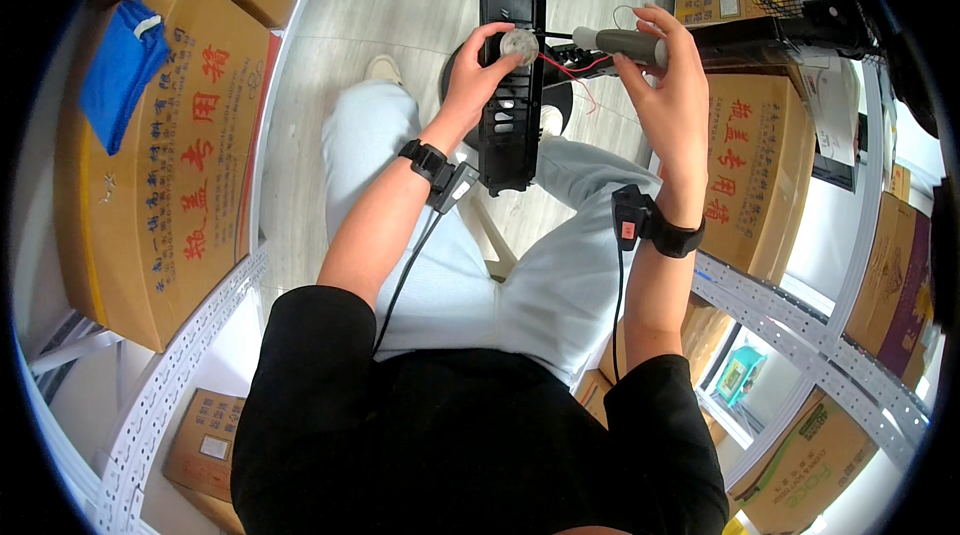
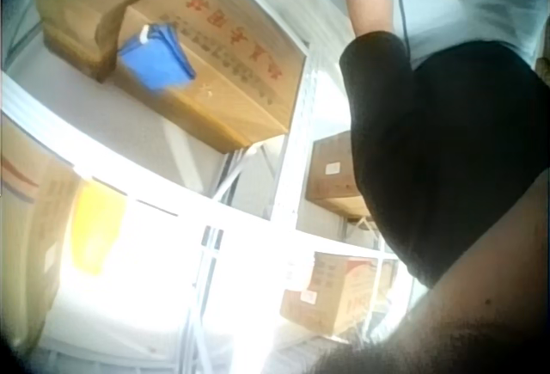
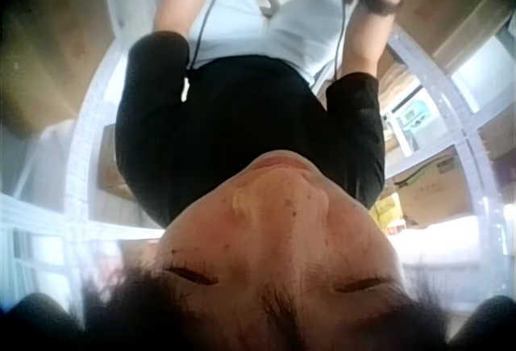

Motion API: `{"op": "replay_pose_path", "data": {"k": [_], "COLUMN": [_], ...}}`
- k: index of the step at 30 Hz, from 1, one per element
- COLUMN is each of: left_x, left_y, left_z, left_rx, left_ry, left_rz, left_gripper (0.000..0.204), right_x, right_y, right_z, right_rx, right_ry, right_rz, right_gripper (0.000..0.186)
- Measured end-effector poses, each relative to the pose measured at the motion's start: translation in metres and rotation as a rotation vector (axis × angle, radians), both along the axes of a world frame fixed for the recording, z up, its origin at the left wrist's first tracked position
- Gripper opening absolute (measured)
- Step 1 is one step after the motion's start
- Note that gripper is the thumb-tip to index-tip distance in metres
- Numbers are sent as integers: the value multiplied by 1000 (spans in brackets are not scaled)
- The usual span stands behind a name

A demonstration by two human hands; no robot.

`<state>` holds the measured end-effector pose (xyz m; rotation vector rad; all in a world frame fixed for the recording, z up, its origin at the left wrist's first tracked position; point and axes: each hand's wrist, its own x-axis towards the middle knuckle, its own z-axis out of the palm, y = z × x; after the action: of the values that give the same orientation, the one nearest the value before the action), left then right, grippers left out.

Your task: The person uses a screwdriver to remove screws from the back panel of a standing fan, detaches the panel, and manipulates internal wiring and components. The person then reattaches the panel and secures it with screws.

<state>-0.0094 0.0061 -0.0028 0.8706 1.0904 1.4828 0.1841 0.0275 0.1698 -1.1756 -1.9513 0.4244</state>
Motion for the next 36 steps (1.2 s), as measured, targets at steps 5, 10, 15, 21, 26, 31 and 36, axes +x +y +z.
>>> {"op": "replay_pose_path", "data": {"k": [5, 10, 15, 21, 26, 31, 36], "left_x": [-1, 0, 1, 0, 1, 0, 1], "left_y": [-1, 0, -1, -1, -2, -2, -1], "left_z": [-4, 1, 2, 0, 7, 4, 5], "left_rx": [18, 12, 1, -1, -17, -15, -12], "left_ry": [43, 1, 7, 36, 3, 11, 4], "left_rz": [-11, -9, -18, 0, -3, 0, -5], "left_gripper": [42, 42, 42, 43, 43, 43, 43], "right_x": [-7, 0, -3, -3, -2, -5, -4], "right_y": [-1, -2, -4, 0, -4, 0, -2], "right_z": [10, 5, 10, 10, 9, 10, 6], "right_rx": [-140, -63, -29, -35, -49, -84, -48], "right_ry": [-264, -19, -120, -168, -45, -232, 27], "right_rz": [-246, -74, -53, -93, 59, -161, 5], "right_gripper": [35, 37, 38, 34, 40, 35, 29]}}
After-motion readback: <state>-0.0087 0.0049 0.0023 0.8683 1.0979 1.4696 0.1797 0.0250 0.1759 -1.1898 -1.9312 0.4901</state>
